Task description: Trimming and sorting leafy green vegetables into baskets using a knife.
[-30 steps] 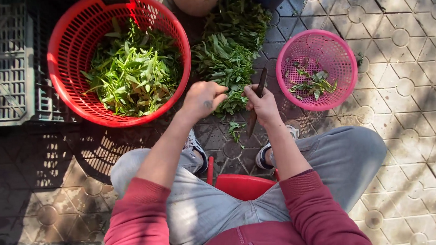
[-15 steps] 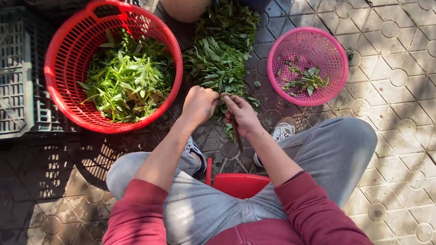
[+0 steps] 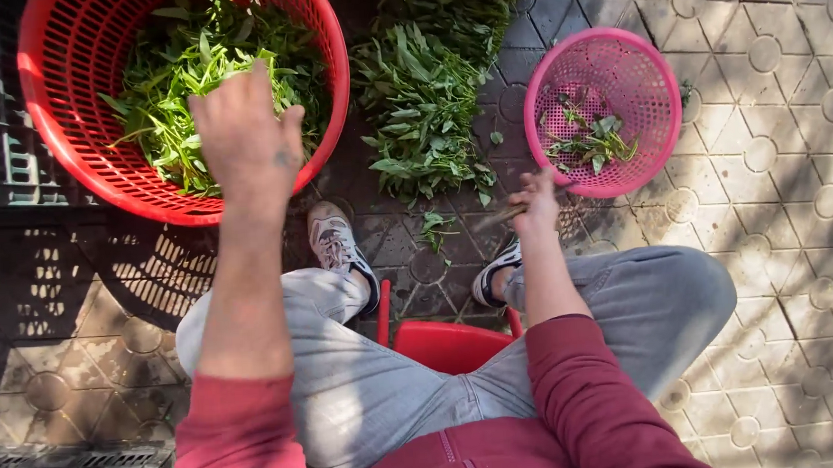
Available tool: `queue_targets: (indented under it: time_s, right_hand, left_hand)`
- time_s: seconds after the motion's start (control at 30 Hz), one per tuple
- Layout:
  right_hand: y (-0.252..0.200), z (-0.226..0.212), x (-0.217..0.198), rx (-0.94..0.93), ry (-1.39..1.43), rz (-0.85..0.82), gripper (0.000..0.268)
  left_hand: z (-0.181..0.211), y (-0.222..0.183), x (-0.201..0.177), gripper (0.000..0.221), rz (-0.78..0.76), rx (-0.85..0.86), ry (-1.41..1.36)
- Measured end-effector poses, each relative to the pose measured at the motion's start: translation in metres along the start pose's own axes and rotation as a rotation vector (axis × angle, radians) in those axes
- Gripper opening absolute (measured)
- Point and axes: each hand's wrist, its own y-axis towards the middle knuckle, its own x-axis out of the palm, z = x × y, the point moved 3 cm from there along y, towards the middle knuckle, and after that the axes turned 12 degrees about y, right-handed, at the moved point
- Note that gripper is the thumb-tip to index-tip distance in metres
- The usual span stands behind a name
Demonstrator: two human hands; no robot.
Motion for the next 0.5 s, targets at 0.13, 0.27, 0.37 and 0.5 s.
queue_targets:
  time_s: [0.13, 0.27, 0.37, 0.5]
  right_hand:
    - [0.050, 0.069, 0.000, -0.119, -0.451, -0.231, 0.032]
    - [0.077, 0.095, 0.031, -0.292, -0.839, -0.262, 0.012]
    - [0.082, 0.107, 0.039, -0.687, -1.278, -0.298, 0.012]
    - [0.037, 0.116, 0.029, -0.752, -1.284, -0.477, 0.040]
  left_hand:
    - [-0.008, -0.016, 0.004, 0.065, 0.049, 0.016, -0.413]
    - [0.004, -0.018, -0.008, 0.056, -0.161, 0.073, -0.517]
    - [0.012, -0.021, -0.004, 0.061, -0.068, 0.166, -0.492]
    - [0.025, -0.025, -0.009, 0.061, -0.152, 0.261, -0.529]
